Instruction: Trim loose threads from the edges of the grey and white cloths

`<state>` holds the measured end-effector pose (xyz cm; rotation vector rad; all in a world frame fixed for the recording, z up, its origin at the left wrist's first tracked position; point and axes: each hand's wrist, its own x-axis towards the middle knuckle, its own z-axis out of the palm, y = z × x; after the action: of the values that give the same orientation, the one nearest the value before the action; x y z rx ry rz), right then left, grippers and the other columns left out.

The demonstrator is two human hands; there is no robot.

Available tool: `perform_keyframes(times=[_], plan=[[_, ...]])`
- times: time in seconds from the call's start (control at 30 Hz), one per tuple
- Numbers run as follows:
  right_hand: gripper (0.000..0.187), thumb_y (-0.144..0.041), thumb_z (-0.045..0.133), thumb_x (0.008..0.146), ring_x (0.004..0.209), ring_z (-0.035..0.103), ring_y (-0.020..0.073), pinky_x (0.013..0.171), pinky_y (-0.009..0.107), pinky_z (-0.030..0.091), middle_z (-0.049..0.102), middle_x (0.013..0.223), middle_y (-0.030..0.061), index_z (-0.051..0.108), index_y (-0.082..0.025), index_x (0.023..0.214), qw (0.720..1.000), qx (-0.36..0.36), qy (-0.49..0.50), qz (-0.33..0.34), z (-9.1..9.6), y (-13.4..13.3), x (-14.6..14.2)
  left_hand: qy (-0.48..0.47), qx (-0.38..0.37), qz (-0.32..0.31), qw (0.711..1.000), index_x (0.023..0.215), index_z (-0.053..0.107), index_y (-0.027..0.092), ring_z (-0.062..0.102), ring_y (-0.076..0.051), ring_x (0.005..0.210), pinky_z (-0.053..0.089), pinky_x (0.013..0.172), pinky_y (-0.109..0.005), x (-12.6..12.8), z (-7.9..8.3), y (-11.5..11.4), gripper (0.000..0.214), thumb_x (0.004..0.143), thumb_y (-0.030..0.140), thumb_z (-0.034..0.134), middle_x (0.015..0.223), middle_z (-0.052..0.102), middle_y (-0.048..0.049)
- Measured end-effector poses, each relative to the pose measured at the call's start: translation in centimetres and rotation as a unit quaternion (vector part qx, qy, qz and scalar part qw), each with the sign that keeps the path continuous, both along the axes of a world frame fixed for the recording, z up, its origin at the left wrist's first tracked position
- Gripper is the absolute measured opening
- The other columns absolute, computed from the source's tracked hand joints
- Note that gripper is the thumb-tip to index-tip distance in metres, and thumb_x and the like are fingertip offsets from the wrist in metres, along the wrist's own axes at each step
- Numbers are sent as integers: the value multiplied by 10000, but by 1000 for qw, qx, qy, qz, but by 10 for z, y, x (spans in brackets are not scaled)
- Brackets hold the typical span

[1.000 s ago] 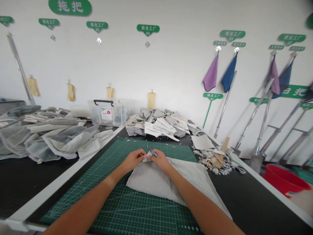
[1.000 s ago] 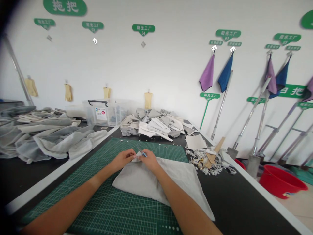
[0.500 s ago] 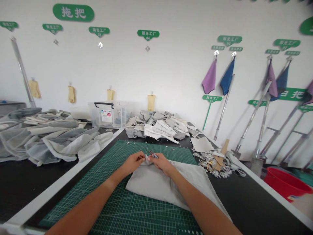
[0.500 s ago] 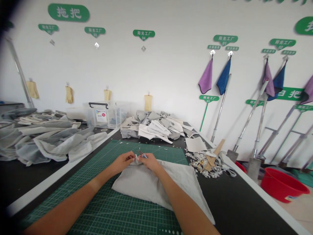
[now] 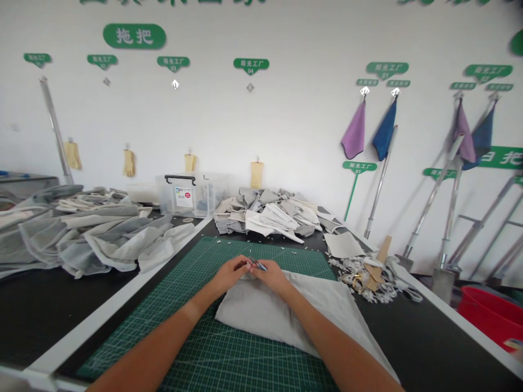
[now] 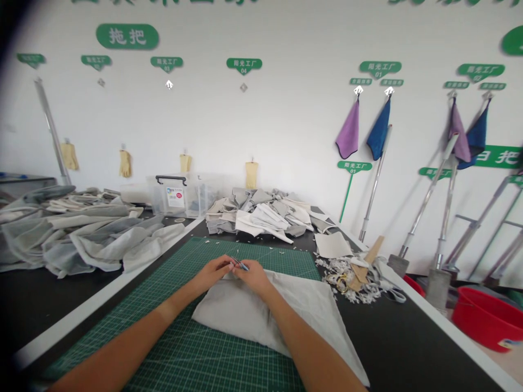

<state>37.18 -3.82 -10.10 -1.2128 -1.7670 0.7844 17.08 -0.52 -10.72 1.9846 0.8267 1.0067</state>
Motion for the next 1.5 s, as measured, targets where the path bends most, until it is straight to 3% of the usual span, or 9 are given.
perform_keyframes(times=[0.1, 0.3, 0.43, 0.6, 0.77, 1.03, 1.3, 1.5], plan=[[321, -475, 627, 852, 668, 494, 123, 611, 217, 332, 612, 718, -11, 694, -167, 794, 1000, 5, -14, -1, 0, 0, -1, 22, -13, 22, 999, 910, 674, 165, 575, -142, 683, 431, 642, -240, -2, -1, 0, 332, 907, 480, 569, 774, 654, -15], [305, -461, 638, 842, 667, 485, 121, 611, 216, 322, 600, 707, -16, 691, -169, 775, 999, 13, -30, -11, -2, 4, -2, -41, -61, 20, 997, 893, 609, 160, 527, -117, 598, 373, 557, -215, 0, -5, 0, 321, 856, 478, 629, 714, 632, 0], [322, -457, 610, 853, 636, 448, 112, 599, 213, 310, 550, 661, -29, 680, -167, 731, 1000, 4, -12, 1, -4, 6, -2, -57, -59, 45, 996, 907, 627, 162, 536, -125, 599, 394, 560, -222, 0, -5, 0, 325, 835, 478, 650, 705, 628, -2], [290, -449, 655, 809, 612, 447, 117, 591, 224, 311, 573, 655, -25, 743, -172, 815, 998, -42, 17, -46, -7, 9, -2, -63, -69, 46, 995, 954, 667, 150, 559, -136, 638, 420, 600, -241, 1, -4, 0, 337, 832, 464, 647, 769, 666, -29], [271, -432, 661, 804, 668, 504, 134, 622, 229, 339, 625, 709, -3, 732, -170, 795, 998, -22, 2, -64, -8, 9, -3, -48, -91, 43, 994, 925, 622, 163, 518, -123, 597, 380, 561, -225, 4, -10, 3, 376, 828, 526, 640, 699, 601, 8], [250, -423, 706, 773, 731, 529, 145, 647, 229, 345, 639, 781, 1, 635, -185, 798, 994, 0, -24, -108, -7, 7, -5, -18, -40, 28, 999, 989, 670, 164, 441, -120, 566, 311, 559, -230, 2, -9, 4, 327, 863, 458, 606, 611, 500, 36], [222, -387, 665, 808, 711, 518, 139, 644, 229, 340, 617, 754, -15, 564, -193, 771, 993, 12, -45, -107, -10, 8, -5, -28, -26, -10, 999, 957, 682, 165, 611, -180, 859, 445, 780, -268, 11, -4, 2, 326, 883, 476, 622, 919, 691, -48], [255, -436, 678, 809, 698, 526, 133, 635, 226, 356, 626, 748, -11, 651, -183, 807, 999, -1, 6, -53, -5, 7, -2, -42, -91, 39, 994, 932, 666, 159, 486, -115, 597, 334, 569, -224, 13, 4, -4, 339, 880, 488, 605, 754, 639, 0]])
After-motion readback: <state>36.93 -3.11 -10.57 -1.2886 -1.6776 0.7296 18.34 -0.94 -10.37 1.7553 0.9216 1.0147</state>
